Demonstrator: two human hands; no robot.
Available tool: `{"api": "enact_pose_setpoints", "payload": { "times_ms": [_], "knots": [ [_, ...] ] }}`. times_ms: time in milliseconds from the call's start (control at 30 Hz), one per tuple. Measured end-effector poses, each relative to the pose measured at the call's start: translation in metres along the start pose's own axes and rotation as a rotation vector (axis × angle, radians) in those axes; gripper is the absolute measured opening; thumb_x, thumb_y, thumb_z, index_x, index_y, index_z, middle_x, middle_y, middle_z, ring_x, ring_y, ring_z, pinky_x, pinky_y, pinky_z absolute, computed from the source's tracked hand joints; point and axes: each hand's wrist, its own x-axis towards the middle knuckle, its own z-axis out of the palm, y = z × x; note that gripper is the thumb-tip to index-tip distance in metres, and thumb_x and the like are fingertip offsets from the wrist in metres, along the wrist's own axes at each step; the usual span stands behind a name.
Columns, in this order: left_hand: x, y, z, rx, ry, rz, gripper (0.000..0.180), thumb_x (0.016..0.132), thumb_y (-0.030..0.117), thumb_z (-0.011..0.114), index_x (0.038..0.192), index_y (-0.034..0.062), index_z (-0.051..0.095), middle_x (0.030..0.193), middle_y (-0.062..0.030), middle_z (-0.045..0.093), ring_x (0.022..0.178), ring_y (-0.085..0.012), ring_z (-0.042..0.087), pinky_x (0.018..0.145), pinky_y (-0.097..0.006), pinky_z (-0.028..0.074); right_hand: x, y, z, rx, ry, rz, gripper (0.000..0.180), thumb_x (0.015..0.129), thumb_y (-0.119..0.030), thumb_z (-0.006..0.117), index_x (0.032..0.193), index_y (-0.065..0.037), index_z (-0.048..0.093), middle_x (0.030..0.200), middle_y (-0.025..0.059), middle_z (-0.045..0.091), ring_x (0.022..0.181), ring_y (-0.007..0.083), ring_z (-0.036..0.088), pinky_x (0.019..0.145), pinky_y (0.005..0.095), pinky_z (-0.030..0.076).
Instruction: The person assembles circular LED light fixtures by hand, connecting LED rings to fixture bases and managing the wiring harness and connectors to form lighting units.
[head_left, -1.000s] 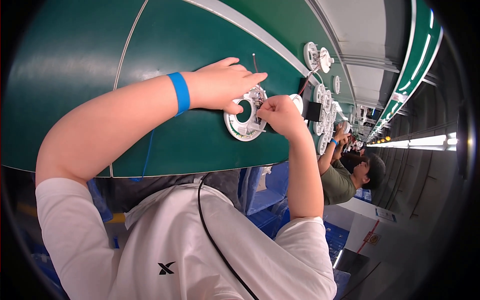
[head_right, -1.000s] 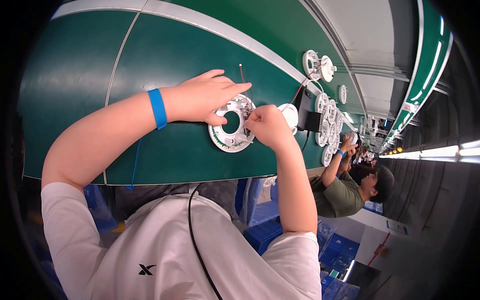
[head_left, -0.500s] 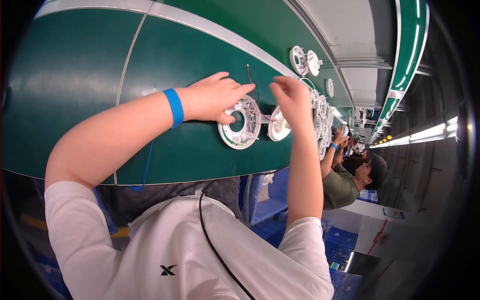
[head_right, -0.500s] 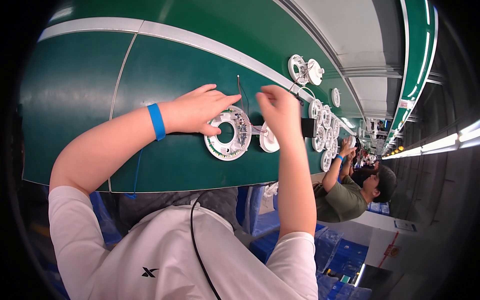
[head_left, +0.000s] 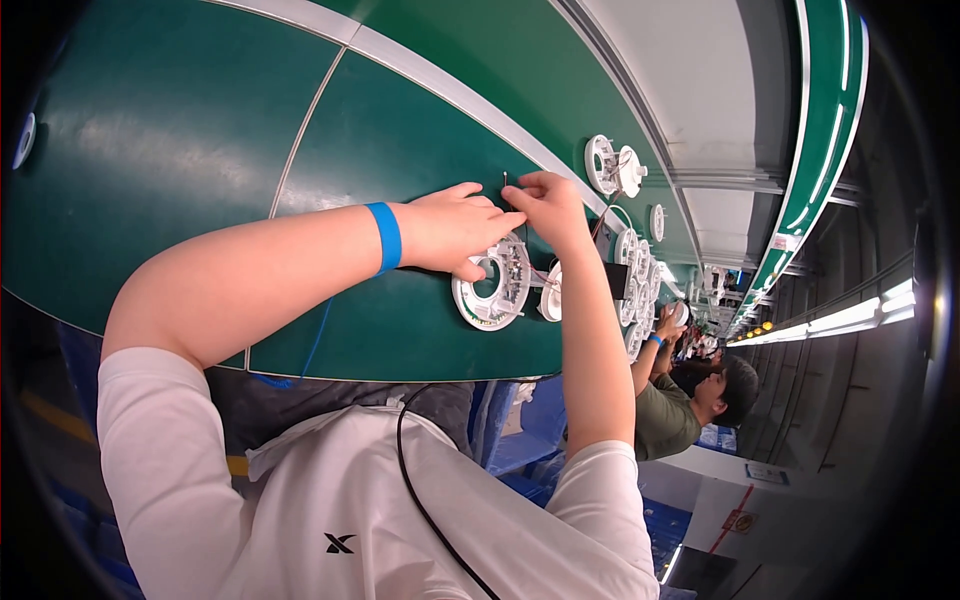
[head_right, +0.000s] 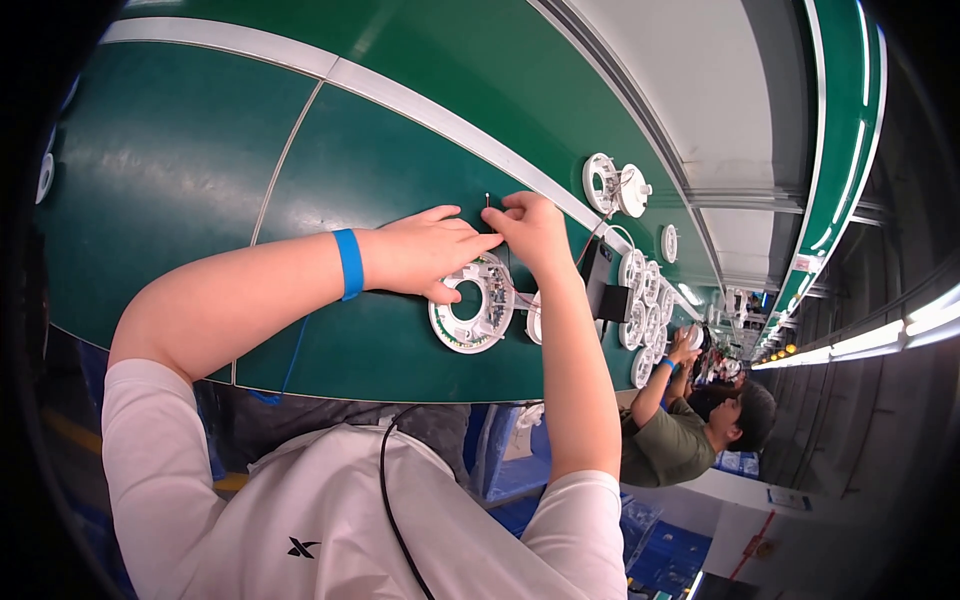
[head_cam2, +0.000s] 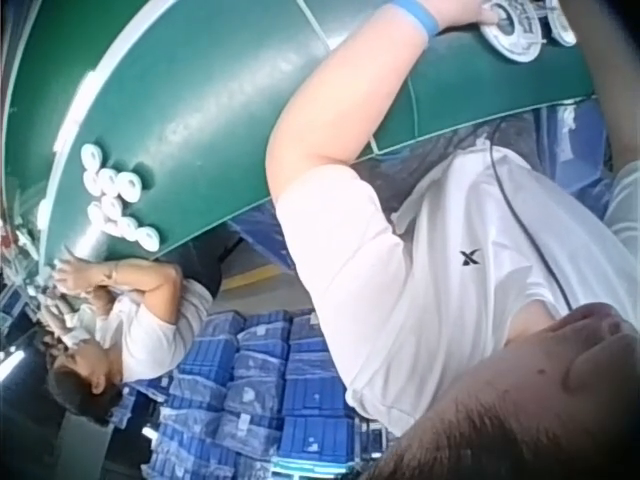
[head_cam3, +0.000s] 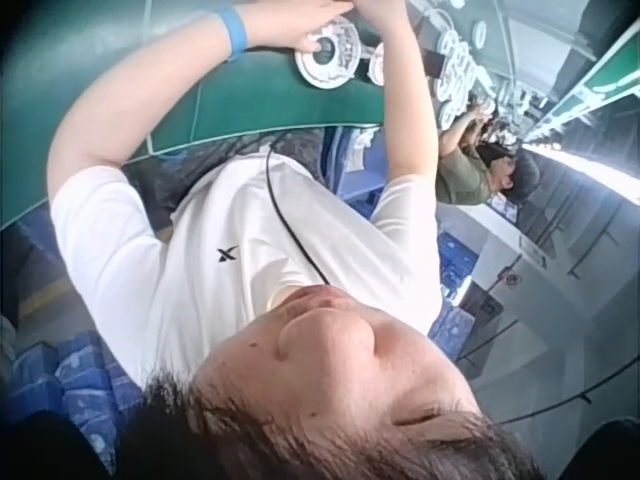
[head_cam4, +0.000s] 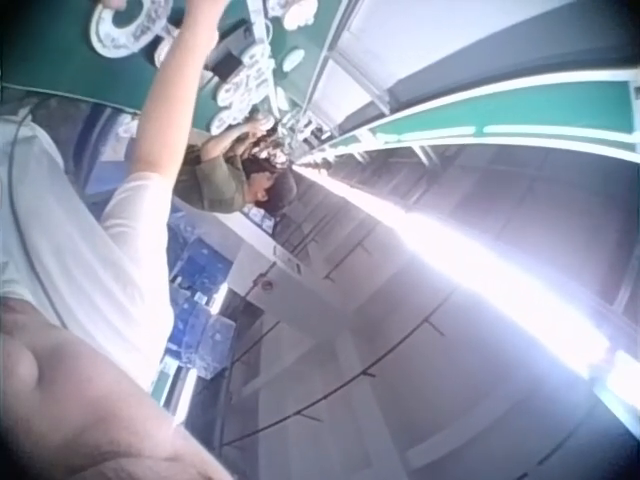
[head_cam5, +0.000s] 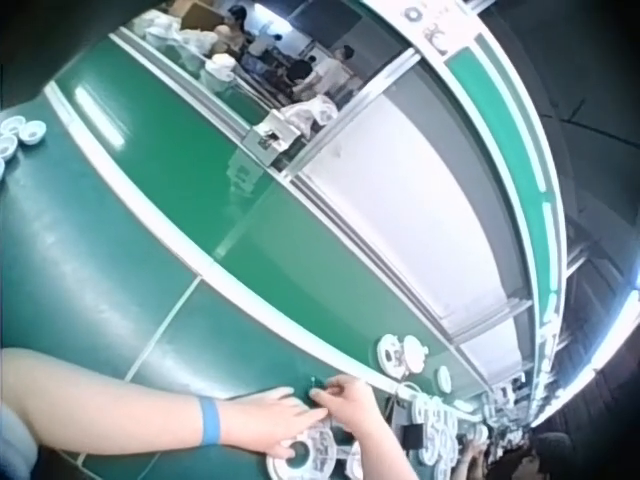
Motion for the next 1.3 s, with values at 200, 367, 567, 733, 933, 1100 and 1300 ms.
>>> {"api": "enact_pose_setpoints", "payload": {
  "times_ms": [200, 367, 567, 733, 933, 1100, 1300],
  "knots": [
    [0.004, 0.001, -0.004, -0.024, -0.04, -0.017, 0.084, 0.081, 0.03, 0.079, 0.15, -0.0005, 0.041, 0.135, -0.017, 0.062, 0.135, -0.0287, 0.053, 0.124, -0.052, 0.027, 0.007, -0.007, -0.003, -0.106, -0.167, 0.016, 0.021, 0.087, -0.008, 0.075, 0.101, 0.007, 0.072, 0.08, 0.0121, 0.073, 0.074, 0.0165, 0.071, 0.065, 0.0303, 0.056],
    [0.003, -0.003, 0.005, -0.008, 0.035, 0.026, 0.083, 0.08, 0.029, 0.08, 0.148, -0.0004, 0.043, 0.133, -0.0167, 0.063, 0.132, -0.0288, 0.055, 0.124, -0.052, 0.028, -0.013, -0.004, -0.029, 0.663, -0.074, 0.023, 0.008, 0.097, -0.003, 0.063, 0.103, 0.002, 0.066, 0.087, 0.0072, 0.065, 0.06, 0.0103, 0.054, 0.052, 0.0249, 0.042],
    [0.002, -0.003, -0.002, -0.04, 0.001, 0.005, 0.082, 0.082, 0.032, 0.08, 0.148, -0.001, 0.043, 0.13, -0.0167, 0.065, 0.13, -0.0298, 0.056, 0.122, -0.05, 0.029, -0.041, 0.005, -0.063, 1.051, 0.025, -0.127, 0.011, 0.104, -0.011, 0.062, 0.099, -0.002, 0.065, 0.08, 0.0015, 0.056, 0.057, 0.0052, 0.036, 0.052, 0.0226, 0.029],
    [0.006, -0.005, 0.001, -0.034, 0.013, 0.012, 0.08, 0.084, 0.031, 0.079, 0.149, 0.001, 0.044, 0.127, -0.0164, 0.066, 0.127, -0.0291, 0.058, 0.122, -0.049, 0.03, -0.067, 0.008, -0.079, 1.051, 0.136, -0.242, 0.012, 0.105, -0.011, 0.06, 0.102, -0.001, 0.066, 0.076, -0.0007, 0.053, 0.058, 0.0059, 0.036, 0.052, 0.0227, 0.027],
    [0.007, -0.006, 0.005, -0.013, 0.013, 0.007, 0.079, 0.084, 0.03, 0.078, 0.149, 0.0018, 0.043, 0.124, -0.0139, 0.067, 0.127, -0.0278, 0.058, 0.122, -0.049, 0.03, -0.094, 0.005, -0.091, 0.81, 0.275, -0.225, 0.011, 0.105, -0.008, 0.058, 0.102, -0.001, 0.065, 0.067, -0.0038, 0.049, 0.055, 0.0043, 0.036, 0.049, 0.0233, 0.027],
    [0.004, -0.007, 0.012, 0.063, 0.113, 0.077, 0.077, 0.084, 0.028, 0.077, 0.149, 0.0025, 0.044, 0.127, -0.0129, 0.066, 0.128, -0.027, 0.057, 0.122, -0.05, 0.031, -0.114, -0.003, -0.064, 0.076, 0.085, -0.076, 0.014, 0.097, -0.008, 0.065, 0.088, 0.002, 0.069, 0.066, -0.0018, 0.059, 0.058, 0.0037, 0.048, 0.051, 0.024, 0.037],
    [0.004, -0.007, 0.012, 0.07, 0.116, 0.081, 0.073, 0.081, 0.026, 0.076, 0.145, 0.0022, 0.048, 0.127, -0.0123, 0.066, 0.127, -0.0277, 0.058, 0.121, -0.051, 0.033, -0.121, -0.018, -0.043, -0.212, -0.201, 0.007, 0.013, 0.091, -0.007, 0.066, 0.085, 0.005, 0.068, 0.063, 0.0099, 0.061, 0.056, 0.0133, 0.055, 0.053, 0.0311, 0.044]
  ]
}}
